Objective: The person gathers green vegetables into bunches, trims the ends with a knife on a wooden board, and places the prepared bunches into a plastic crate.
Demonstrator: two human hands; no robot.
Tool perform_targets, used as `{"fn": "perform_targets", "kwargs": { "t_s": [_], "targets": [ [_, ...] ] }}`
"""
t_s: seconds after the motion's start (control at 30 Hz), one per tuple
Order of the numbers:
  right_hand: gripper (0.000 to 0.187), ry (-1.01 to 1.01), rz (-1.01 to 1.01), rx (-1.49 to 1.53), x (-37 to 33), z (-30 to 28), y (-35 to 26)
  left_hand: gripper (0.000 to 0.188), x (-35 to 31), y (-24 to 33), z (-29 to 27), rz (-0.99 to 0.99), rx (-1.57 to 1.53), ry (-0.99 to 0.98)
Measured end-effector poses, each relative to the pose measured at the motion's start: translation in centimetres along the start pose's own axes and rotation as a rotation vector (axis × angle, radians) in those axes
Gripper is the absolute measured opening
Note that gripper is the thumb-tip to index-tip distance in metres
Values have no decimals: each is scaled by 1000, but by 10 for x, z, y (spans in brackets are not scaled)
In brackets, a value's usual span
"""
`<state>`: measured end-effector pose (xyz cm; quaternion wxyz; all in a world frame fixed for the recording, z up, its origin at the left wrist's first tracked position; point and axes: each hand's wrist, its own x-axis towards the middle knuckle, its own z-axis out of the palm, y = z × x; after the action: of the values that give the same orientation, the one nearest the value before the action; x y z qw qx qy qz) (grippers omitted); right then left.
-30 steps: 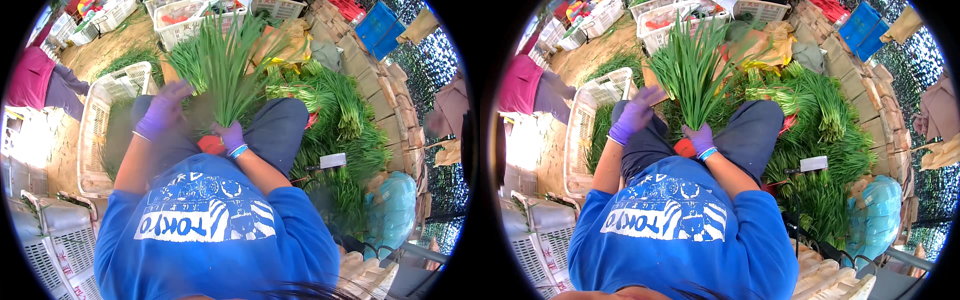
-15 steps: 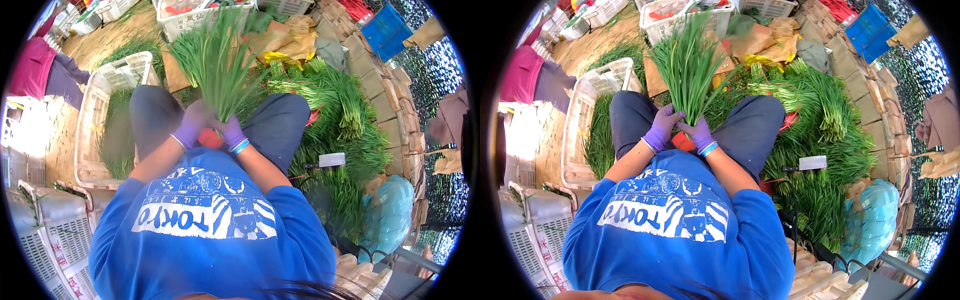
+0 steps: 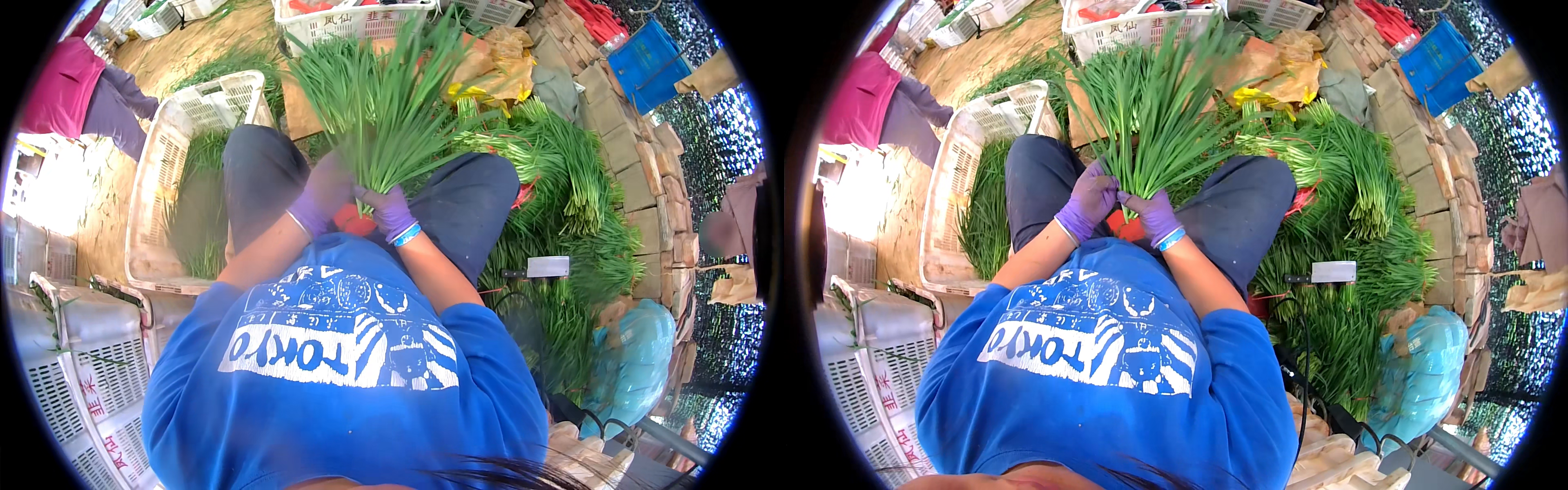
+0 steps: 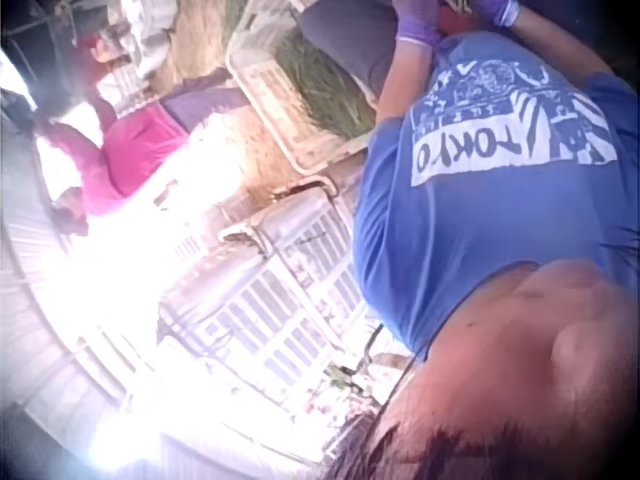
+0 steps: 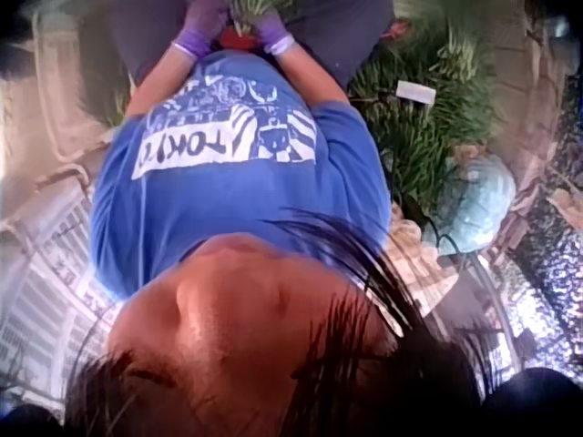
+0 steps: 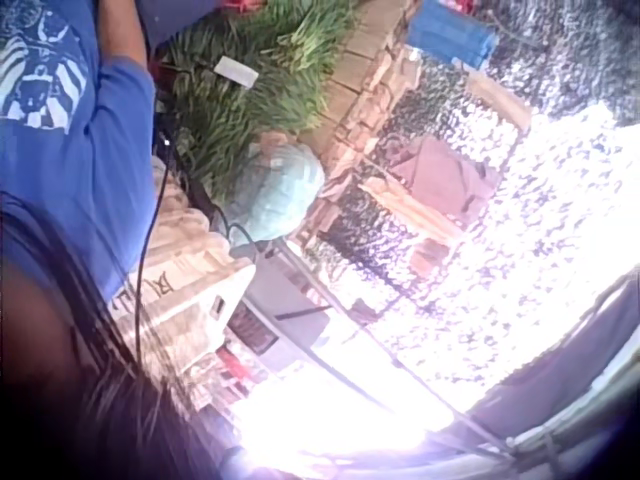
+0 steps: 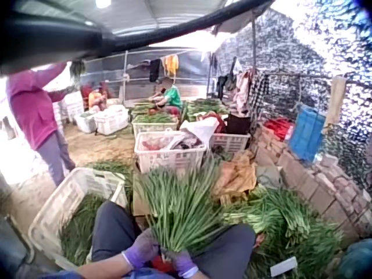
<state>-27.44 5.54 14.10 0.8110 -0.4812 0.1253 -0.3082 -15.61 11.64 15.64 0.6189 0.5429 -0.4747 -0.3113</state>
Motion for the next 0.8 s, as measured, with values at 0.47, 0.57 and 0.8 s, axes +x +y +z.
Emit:
{"fn": "perform_targets", "kwargs": {
  "t_s": [0.47,0.57,0.8],
  "targets": [
    [22,1,175,290,-7,3,-20,43,-8,54,9,-201,-336,244],
    [22,-1,161,283,-6,-5,-12,31,-6,61,13,-316,-83,193],
    [26,65,123,296,-7,8,-15,8,-1,32,-1,-534,62,177]
  ]
}}
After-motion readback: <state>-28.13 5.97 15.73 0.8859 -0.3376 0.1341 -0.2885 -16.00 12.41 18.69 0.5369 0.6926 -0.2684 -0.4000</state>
